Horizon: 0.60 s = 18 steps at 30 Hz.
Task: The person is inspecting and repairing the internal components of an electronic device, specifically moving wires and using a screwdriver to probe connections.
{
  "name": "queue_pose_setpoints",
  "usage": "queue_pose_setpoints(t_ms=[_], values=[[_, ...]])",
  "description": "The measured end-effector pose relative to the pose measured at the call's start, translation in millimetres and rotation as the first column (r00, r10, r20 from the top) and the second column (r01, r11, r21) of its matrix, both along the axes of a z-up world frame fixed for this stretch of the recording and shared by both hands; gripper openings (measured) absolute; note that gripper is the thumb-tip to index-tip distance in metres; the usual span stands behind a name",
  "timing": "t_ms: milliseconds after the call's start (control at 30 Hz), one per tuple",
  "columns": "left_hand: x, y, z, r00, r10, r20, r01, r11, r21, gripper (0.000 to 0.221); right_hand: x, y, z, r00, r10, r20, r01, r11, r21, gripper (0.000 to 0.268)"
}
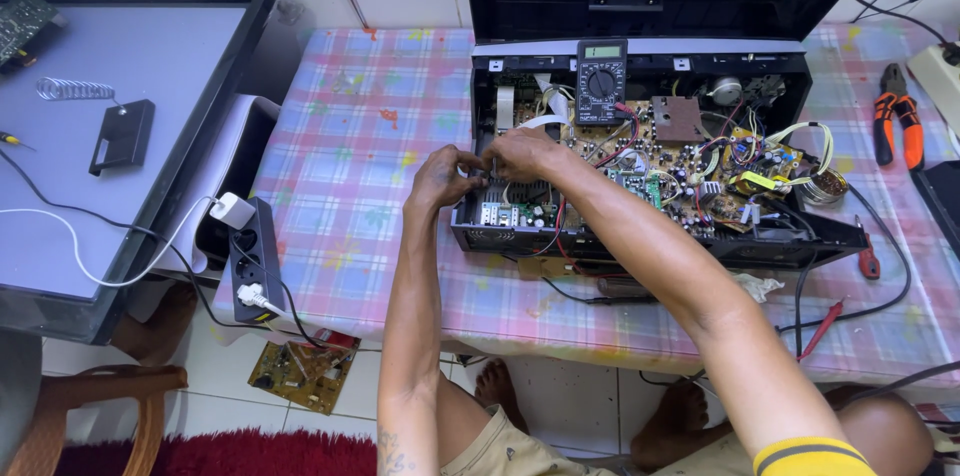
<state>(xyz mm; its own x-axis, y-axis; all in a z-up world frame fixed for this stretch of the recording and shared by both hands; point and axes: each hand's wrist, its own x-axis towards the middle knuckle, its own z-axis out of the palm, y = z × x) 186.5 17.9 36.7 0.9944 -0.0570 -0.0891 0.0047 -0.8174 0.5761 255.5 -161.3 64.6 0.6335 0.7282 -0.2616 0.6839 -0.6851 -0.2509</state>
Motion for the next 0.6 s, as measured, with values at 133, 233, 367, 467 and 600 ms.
queue_pose_setpoints(t_ms=[133, 233, 367, 467, 600], values=[[-4.4, 7.2, -22.0, 0.990, 0.078, 0.114, -0.043, 0.958, -0.285, 0.031, -3.8, -13.0, 15.0, 0.991, -0.056, -0.118, 0.075, 0.984, 0.162, 0.027], [-8.3, 17.6, -36.4, 0.956, 0.198, 0.215, -0.048, 0.833, -0.551, 0.030, -2.0, -23.1, 16.2, 0.985, -0.061, -0.159, 0.118, 0.918, 0.378, 0.027], [-16.0, 14.6, -38.9, 0.944, 0.265, 0.196, -0.061, 0.725, -0.686, 0.023, -12.4, -35.8, 31.6, 0.996, -0.014, -0.089, 0.069, 0.755, 0.652, 0.024], [-2.1, 17.2, -65.8, 0.941, 0.264, 0.211, -0.074, 0.769, -0.635, 0.021, -7.4, -35.1, 24.7, 0.998, -0.056, -0.007, 0.045, 0.715, 0.698, 0.021], [-4.1, 12.6, -74.5, 0.933, 0.272, 0.237, -0.080, 0.797, -0.599, 0.021, -12.4, -35.5, 23.6, 0.997, -0.069, 0.024, 0.028, 0.664, 0.747, 0.020]])
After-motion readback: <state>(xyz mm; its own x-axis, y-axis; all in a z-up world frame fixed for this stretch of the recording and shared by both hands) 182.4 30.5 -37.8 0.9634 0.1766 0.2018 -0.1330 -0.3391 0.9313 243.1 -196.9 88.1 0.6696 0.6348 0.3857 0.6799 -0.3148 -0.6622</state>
